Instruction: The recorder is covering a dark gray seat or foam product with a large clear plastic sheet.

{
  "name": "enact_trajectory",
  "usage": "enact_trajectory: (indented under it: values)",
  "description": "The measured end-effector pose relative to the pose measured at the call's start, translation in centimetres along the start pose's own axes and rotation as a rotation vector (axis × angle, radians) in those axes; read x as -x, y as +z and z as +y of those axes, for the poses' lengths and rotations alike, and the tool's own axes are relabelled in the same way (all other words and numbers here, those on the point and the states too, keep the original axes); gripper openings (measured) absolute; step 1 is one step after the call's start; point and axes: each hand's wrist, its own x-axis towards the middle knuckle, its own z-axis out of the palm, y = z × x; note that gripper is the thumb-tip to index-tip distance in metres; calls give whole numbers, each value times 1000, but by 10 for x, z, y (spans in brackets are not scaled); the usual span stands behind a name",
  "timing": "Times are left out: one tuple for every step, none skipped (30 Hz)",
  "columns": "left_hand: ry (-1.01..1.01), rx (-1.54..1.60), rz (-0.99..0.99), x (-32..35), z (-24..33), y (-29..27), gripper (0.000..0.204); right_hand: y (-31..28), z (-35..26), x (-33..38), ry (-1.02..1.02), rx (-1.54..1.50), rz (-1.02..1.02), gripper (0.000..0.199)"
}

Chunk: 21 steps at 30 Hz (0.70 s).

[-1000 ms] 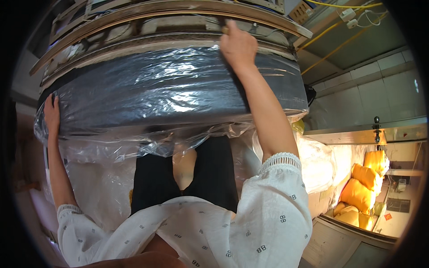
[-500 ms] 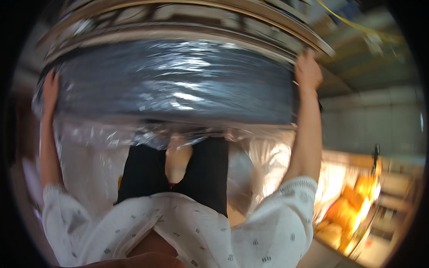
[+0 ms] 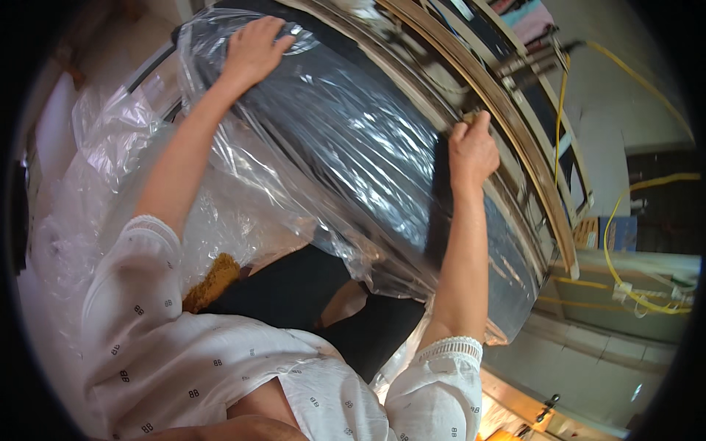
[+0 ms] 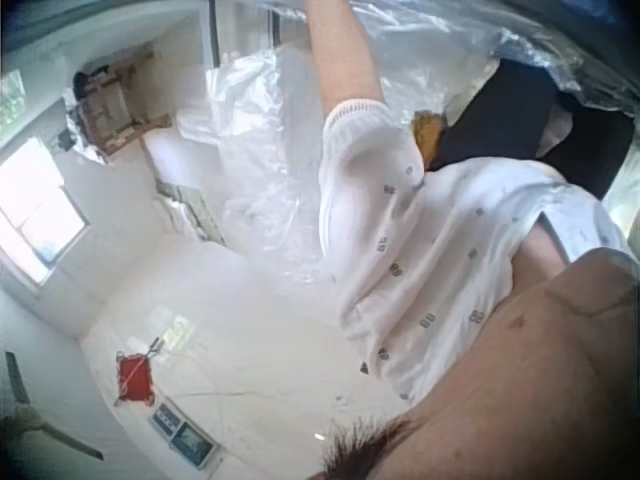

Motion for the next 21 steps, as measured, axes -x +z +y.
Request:
enact_trajectory:
  values:
    - [-8,61,-18,2,4,-6,42,6,-28,-9,-31,-22,-4,19]
    - [2,46,26,2,6,-10,39,10,-57,-18,-66,-48,-2,19]
    - [4,37,30,2,11,-12,38,16,-81,-25,-109,-76,29,19]
    - [8,45,69,4,15,-13,38,19,-109,-33,-128,-71,40,20]
    - [-6,86,59,4,17,-14,37,25,-133,-42,-158,-96,51,20]
    - [-26,121,82,5,19,-16,34,33,-156,-52,-185,-123,58,20]
    - [-53,183,72,6,18,-20,32,42,-181,-62,-210,-110,55,20]
    - [-84,242,59,8,15,-24,31,47,-209,-69,-231,-121,57,20]
    - [-93,237,67,8,15,-29,31,50,-232,-77,-249,-141,48,20]
    - [-125,259,16,7,14,-34,32,53,-253,-85,-265,-161,38,20]
    - [-158,280,-37,6,14,-37,34,56,-273,-93,-275,-167,38,20]
    - [-162,275,-31,6,14,-37,34,59,-290,-101,-285,-183,23,20]
    - [-173,290,-4,5,15,-36,33,63,-307,-108,-293,-201,6,19]
    - [-186,296,19,6,12,-34,33,68,-326,-114,-297,-215,3,19]
    - [-185,292,25,6,11,-32,37,72,-340,-120,-317,-260,14,20]
    - [-178,287,22,7,10,-31,37,76,-353,-125,-333,-304,23,20]
    - [-160,305,50,7,10,-31,37,80,-365,-129,-367,-313,23,21]
    - [-143,322,77,6,10,-32,38,85,-376,-133,-401,-323,23,22]
    - [-142,384,115,5,12,-32,41,89,-385,-137,-388,-343,21,22]
    - [-124,392,102,2,15,-30,41,96,-386,-146,-365,-339,20,22]
    - [-108,349,107,2,15,-34,41,97,-389,-149,-385,-360,89,21]
